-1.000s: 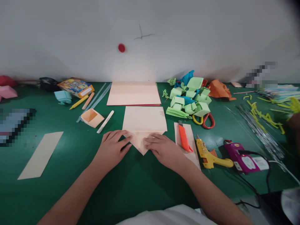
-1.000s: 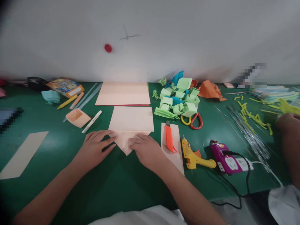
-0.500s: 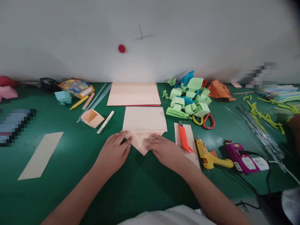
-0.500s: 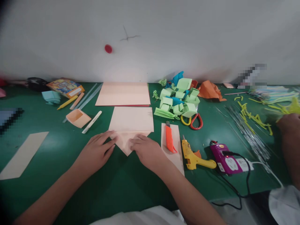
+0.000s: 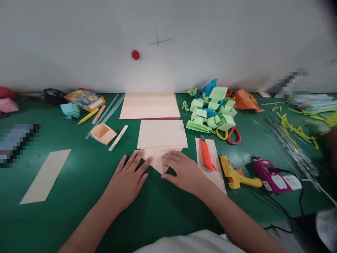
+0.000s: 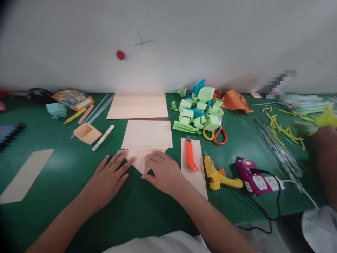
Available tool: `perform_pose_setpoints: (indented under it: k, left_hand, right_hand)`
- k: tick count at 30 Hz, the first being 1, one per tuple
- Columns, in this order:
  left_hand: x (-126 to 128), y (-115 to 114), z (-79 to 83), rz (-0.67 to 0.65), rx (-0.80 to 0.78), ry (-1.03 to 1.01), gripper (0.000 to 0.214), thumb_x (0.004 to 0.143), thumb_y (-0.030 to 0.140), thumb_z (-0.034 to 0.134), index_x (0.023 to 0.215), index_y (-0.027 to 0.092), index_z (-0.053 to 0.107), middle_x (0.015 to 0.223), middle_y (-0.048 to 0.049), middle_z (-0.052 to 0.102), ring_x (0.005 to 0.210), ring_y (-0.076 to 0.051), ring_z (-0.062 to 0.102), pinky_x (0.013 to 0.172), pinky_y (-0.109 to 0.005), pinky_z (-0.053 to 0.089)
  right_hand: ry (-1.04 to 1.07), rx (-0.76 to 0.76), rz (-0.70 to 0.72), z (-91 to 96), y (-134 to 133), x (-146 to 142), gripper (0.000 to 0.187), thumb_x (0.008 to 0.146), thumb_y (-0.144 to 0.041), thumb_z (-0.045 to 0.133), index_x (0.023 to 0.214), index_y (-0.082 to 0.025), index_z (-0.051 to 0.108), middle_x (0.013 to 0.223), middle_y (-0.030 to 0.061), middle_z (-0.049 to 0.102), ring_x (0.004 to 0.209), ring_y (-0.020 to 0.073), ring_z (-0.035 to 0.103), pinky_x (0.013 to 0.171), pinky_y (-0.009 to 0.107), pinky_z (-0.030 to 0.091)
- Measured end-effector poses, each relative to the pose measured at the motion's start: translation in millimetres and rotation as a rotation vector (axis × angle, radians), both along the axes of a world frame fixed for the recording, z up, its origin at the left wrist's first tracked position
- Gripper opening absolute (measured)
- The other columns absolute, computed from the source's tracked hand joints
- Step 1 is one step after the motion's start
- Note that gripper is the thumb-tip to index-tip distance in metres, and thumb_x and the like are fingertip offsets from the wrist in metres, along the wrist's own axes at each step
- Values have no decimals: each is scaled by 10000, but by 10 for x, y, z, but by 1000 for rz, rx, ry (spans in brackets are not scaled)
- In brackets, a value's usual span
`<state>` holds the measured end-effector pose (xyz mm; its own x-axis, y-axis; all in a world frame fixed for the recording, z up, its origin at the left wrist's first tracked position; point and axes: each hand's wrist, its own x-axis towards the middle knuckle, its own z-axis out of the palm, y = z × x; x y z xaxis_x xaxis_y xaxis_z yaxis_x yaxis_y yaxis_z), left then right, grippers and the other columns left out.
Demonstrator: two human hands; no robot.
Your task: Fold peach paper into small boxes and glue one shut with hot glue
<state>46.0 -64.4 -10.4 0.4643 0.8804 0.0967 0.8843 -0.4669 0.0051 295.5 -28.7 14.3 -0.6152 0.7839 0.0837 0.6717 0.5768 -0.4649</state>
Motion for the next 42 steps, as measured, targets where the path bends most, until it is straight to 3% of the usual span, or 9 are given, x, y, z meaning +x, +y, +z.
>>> perform_pose_setpoints:
  k: [2, 5, 9, 18, 28, 42]
  left_hand:
    - [12, -8, 12, 6, 7, 13, 504, 1049, 345, 340, 1546, 285, 391, 1646, -90, 323, 1524, -322, 277, 1182, -586, 298]
    - [23, -14, 15, 19, 25, 5, 537, 1046, 348, 331, 1565, 213, 354, 1640, -98, 333, 1517, -312, 293, 1200, -563, 270]
    - [28, -12, 15, 33, 35, -6, 553, 1039, 353, 336, 1550, 142, 367, 1621, -105, 372, 1496, -305, 330, 1218, -543, 246]
    - [11, 7, -13, 31, 29, -55, 548, 1023, 360, 382, 1521, 130, 403, 1632, -128, 344, 1529, -321, 252, 1229, -536, 267]
    - [43, 19, 86, 55, 13, -48, 516, 1016, 369, 393, 1485, 162, 448, 1589, -124, 419, 1474, -320, 370, 1214, -575, 267]
    - [40, 8, 51, 31, 23, -69, 493, 1020, 361, 401, 1460, 150, 478, 1559, -135, 465, 1461, -323, 400, 1215, -578, 290]
  right_hand:
    - [-26, 11, -1, -7, -13, -8, 426, 912, -378, 710, 1308, -238, 636, 1418, 62, 609, 1364, 266, 461, 1153, 447, 379]
    - [-81, 30, 13, 6, -34, -23, 453, 934, -392, 675, 1371, -291, 609, 1442, 55, 584, 1364, 289, 436, 1133, 479, 372]
    - [-110, 42, 24, 27, -51, -32, 416, 967, -401, 620, 1375, -317, 615, 1447, 55, 573, 1357, 297, 421, 1123, 487, 358]
    - [-108, 56, 35, 32, -48, -19, 370, 966, -386, 625, 1325, -303, 656, 1426, 54, 579, 1333, 287, 417, 1117, 460, 330]
    - [-99, 58, 45, 39, -42, -3, 351, 961, -368, 636, 1302, -295, 675, 1352, 61, 627, 1291, 285, 447, 1110, 468, 294]
    - [-99, 40, 75, 57, -37, 16, 357, 970, -353, 627, 1317, -279, 667, 1317, 58, 630, 1282, 275, 445, 1118, 458, 298]
